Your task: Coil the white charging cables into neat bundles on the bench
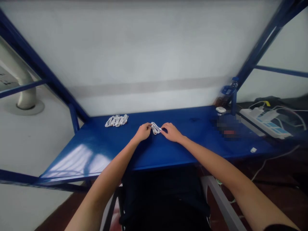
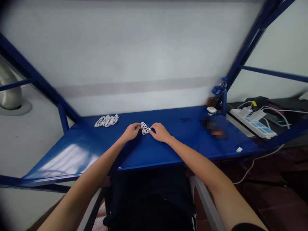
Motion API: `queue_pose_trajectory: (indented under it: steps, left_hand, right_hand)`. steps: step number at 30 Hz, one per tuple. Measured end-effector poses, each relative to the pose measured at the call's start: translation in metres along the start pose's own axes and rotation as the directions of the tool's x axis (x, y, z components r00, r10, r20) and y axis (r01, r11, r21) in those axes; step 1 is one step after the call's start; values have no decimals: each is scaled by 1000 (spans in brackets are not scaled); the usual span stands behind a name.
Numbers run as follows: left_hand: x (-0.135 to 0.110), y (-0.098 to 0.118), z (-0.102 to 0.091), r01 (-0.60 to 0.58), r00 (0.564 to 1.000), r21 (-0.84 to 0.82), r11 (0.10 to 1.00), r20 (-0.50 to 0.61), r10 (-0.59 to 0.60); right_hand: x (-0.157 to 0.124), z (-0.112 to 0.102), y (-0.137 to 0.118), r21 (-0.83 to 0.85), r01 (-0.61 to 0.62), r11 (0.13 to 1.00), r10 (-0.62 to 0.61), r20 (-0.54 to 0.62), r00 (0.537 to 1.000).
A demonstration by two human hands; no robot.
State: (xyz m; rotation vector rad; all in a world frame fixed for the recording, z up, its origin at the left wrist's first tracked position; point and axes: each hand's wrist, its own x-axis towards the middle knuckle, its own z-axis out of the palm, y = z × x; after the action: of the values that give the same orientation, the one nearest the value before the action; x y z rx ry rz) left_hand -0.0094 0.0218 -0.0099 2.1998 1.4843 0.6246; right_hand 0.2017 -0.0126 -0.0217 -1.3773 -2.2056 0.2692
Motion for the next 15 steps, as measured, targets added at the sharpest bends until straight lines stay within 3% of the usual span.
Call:
queue_pose_trajectory:
  steps: [2, 5, 8, 15]
  left_hand:
    - [0, -4, 1, 10, 1000, -30, 1000, -27, -11]
    - [-1, -12, 0, -6, 997, 125, 992, -78, 16]
    - [-3, -15, -2, -23, 995, 238, 971, -89, 46]
    - [-3, -6, 5, -97, 994, 182, 979, -23, 103]
  right_hand:
    - [15, 3, 3, 19, -66, 998, 67, -54, 996]
    - [33, 7, 4, 40, -159, 987, 161, -59, 985]
    - [37, 10, 1, 34, -163, 986, 164, -19, 986]
    - [30, 7, -13, -4, -178, 984, 178, 34, 983]
